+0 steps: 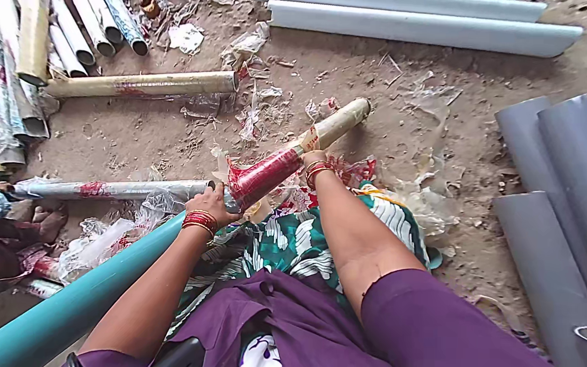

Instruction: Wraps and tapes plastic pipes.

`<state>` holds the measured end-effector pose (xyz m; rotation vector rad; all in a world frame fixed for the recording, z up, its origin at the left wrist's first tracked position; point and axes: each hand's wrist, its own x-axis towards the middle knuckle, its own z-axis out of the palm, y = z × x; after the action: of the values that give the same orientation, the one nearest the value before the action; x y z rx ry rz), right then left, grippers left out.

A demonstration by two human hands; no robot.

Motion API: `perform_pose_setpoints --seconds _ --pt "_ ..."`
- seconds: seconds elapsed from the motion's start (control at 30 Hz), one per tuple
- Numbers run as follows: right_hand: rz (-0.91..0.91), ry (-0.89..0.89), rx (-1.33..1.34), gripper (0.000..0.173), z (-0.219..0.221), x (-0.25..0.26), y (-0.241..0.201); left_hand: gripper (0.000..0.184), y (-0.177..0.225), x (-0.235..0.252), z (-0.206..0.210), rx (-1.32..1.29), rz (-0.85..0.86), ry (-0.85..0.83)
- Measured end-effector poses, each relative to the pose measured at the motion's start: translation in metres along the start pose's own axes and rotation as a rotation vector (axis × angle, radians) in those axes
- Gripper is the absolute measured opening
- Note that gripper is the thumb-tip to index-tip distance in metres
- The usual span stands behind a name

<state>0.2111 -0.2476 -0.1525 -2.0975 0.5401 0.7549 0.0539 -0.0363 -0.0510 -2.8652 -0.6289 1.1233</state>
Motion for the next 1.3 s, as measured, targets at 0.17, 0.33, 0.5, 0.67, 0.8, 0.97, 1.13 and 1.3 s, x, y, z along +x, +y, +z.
perform_pose_setpoints --seconds 0.17,0.33,0.5,0.67,0.8,0.97,1.13,1.3 --pt "-0.050 0.001 0.077 0.029 0.005 0.006 0.002 0.110 -0.002 0.006 -0.007 -0.022 -0.011 -0.051" --pt "-0.121 0.051 0.009 0.035 0.017 0.009 0.003 0.110 -0.008 0.015 -0.013 -0.026 -0.005 -0.106" --pt "-0.086 0.064 0.036 0.060 0.021 0.016 0.005 0.108 -0.013 0.020 -0.015 -0.034 0.004 -0.119" --pt "-0.094 0.044 0.064 0.047 0.018 0.017 0.007 0.110 -0.013 0.020 -0.014 -0.029 0.002 -0.109" --pt "-0.089 0.028 0.035 0.026 0.021 0.011 0.007 0.110 -0.014 0.022 -0.011 -0.034 0.005 -0.102" --pt "-0.070 0.046 -0.014 0.027 0.021 -0.002 -0.004 0.107 -0.013 0.019 -0.011 -0.041 0.005 -0.088" --pt "-0.206 -0.055 -0.230 0.034 0.023 -0.035 -0.026 0.110 -0.009 0.009 -0.019 -0.032 0.024 -0.108" --pt "-0.669 -0.235 -0.464 0.033 0.043 -0.088 -0.040 0.110 -0.023 0.003 -0.015 -0.132 0.147 -0.095"
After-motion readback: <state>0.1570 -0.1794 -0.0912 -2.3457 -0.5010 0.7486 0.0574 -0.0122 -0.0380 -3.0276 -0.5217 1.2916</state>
